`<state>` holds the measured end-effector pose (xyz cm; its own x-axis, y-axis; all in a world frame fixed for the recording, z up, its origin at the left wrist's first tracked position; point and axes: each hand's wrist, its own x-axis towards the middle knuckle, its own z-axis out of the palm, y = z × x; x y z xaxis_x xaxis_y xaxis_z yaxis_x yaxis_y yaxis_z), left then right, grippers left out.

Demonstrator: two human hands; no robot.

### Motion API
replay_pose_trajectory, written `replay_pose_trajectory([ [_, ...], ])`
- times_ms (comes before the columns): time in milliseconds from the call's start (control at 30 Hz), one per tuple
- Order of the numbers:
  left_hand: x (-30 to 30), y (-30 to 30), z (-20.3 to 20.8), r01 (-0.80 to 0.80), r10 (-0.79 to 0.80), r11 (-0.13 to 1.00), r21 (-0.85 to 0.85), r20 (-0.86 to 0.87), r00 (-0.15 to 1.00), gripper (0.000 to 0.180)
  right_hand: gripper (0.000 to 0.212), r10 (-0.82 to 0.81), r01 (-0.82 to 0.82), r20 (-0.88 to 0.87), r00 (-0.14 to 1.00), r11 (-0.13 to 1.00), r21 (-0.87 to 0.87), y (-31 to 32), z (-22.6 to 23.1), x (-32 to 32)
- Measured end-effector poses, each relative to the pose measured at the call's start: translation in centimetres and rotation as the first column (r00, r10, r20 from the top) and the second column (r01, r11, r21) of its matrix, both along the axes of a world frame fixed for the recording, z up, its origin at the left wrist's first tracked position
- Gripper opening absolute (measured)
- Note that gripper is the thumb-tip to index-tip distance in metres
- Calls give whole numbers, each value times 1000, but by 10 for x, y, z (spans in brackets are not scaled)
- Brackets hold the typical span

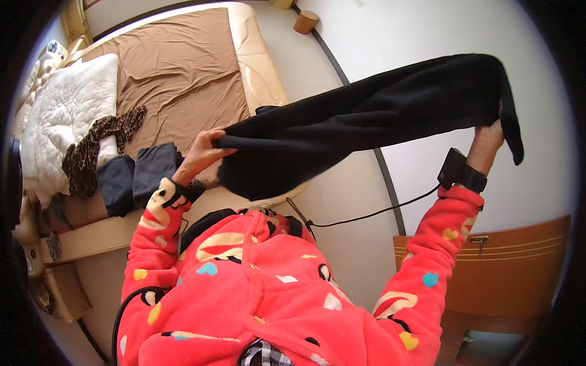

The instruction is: The person folds several pairs of pants on a bed, including grey, dark blue, and black trousers. After folding each pair, the person places them into a wardrobe shelf.

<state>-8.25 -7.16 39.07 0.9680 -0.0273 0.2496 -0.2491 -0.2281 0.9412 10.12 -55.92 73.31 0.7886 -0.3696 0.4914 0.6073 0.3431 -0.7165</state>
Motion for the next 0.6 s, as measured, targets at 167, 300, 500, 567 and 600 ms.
replay_pose_trajectory([
  [167, -42, -12, 82, 27, -135, 893, -448, -212, 968, 14, 35, -107, 131, -314, 943, 990, 58, -114, -105, 30],
  [300, -86, -31, 158, 131, -149, 983, -127, -143, 978, 17, 31, -350, 340, -520, 779, 933, -118, -168, -234, 46],
  [500, -145, -67, 226, 468, -496, 776, 423, -51, 867, 55, 27, -393, -111, -696, 601, 822, -559, -176, -461, -17],
  [567, -157, -84, 227, 657, -655, 677, 332, -136, 743, 45, 23, -223, -309, -830, 512, 853, -420, -158, -521, -61],
  [600, -158, -91, 224, 696, -689, 658, 287, -142, 710, 44, 22, -100, -391, -929, 357, 887, -246, -145, -540, -84],
])
